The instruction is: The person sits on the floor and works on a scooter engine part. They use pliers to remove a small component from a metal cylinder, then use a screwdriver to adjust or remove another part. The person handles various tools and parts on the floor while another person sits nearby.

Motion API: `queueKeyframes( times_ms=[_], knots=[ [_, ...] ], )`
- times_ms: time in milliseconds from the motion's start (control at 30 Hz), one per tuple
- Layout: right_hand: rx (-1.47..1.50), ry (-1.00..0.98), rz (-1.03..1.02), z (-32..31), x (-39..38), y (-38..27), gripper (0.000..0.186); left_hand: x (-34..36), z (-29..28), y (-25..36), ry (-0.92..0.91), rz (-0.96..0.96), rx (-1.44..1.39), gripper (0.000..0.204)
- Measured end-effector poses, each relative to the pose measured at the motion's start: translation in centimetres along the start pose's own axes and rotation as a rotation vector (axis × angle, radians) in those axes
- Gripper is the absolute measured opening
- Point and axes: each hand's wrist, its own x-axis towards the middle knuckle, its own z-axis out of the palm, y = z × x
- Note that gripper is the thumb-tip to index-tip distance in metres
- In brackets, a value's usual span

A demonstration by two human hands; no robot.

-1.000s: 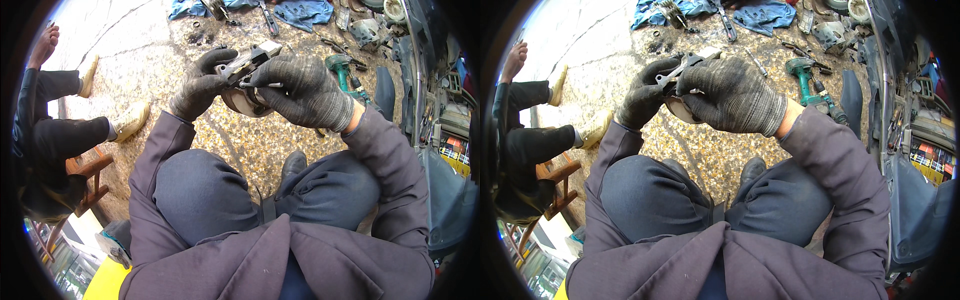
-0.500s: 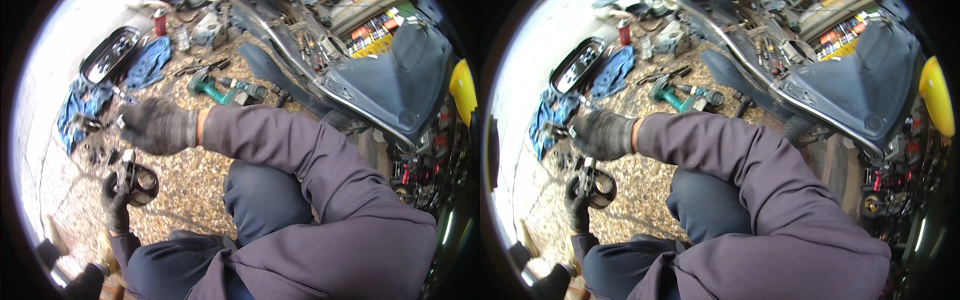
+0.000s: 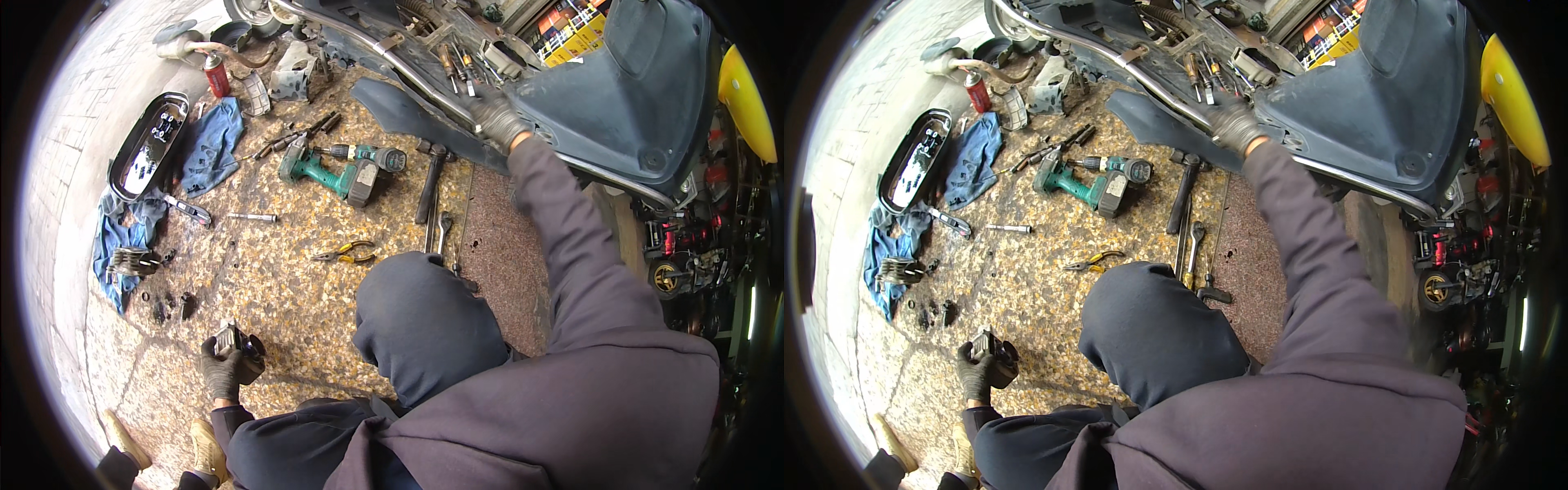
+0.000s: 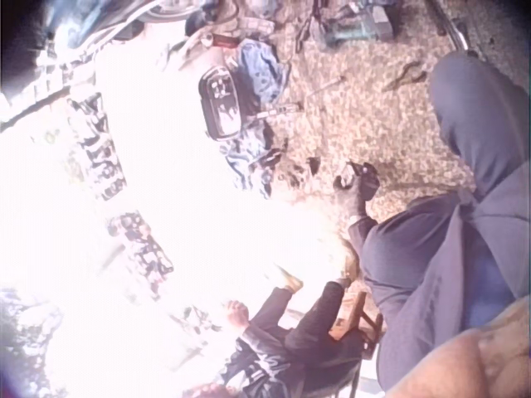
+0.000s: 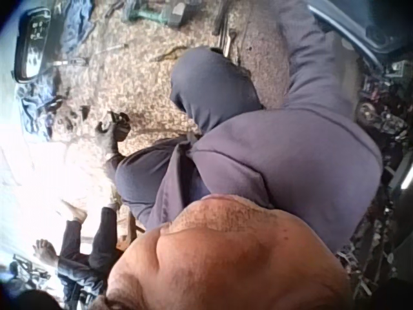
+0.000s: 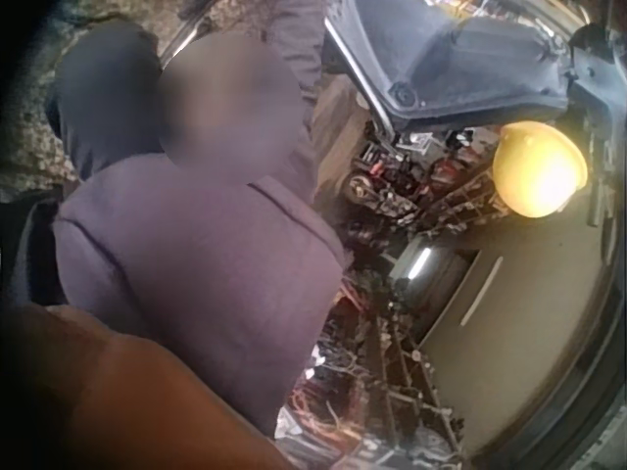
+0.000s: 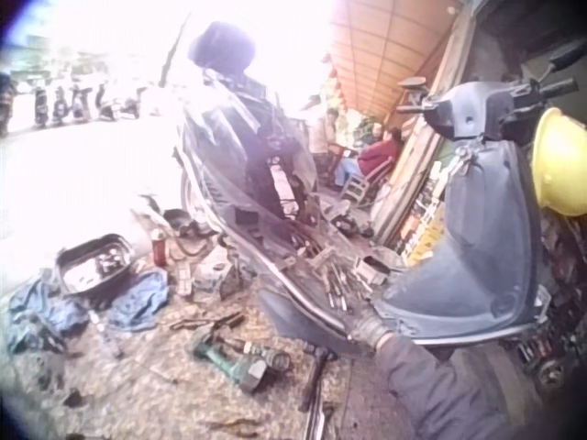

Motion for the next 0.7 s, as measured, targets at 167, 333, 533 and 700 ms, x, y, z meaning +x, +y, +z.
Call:
queueKeyframes(
  times_ms=[167,333,533,700],
  knots=[
    [-0.509,0.173,0.049,-6.1,6.8,6.9,0.044,-0.9,0.9,2.7,-0.057,0.019,0.152,0.061],
    [-0.801,0.011,0.138,-8.1,12.6,11.3,0.061,-1.0,2.6,4.3,-0.055,0.044,0.322,0.075],
    [-0.074,0.325,-0.311,-0.9,8.1,1.3,0.035,-2.8,3.0,2.3,-0.047,0.137,-0.099,0.088],
    [0.323,-0.051,-0.518,8.0,-0.1,-11.9,0.026,-3.7,2.7,0.6,0.006,-0.015,-0.346,0.088]
  ],
)
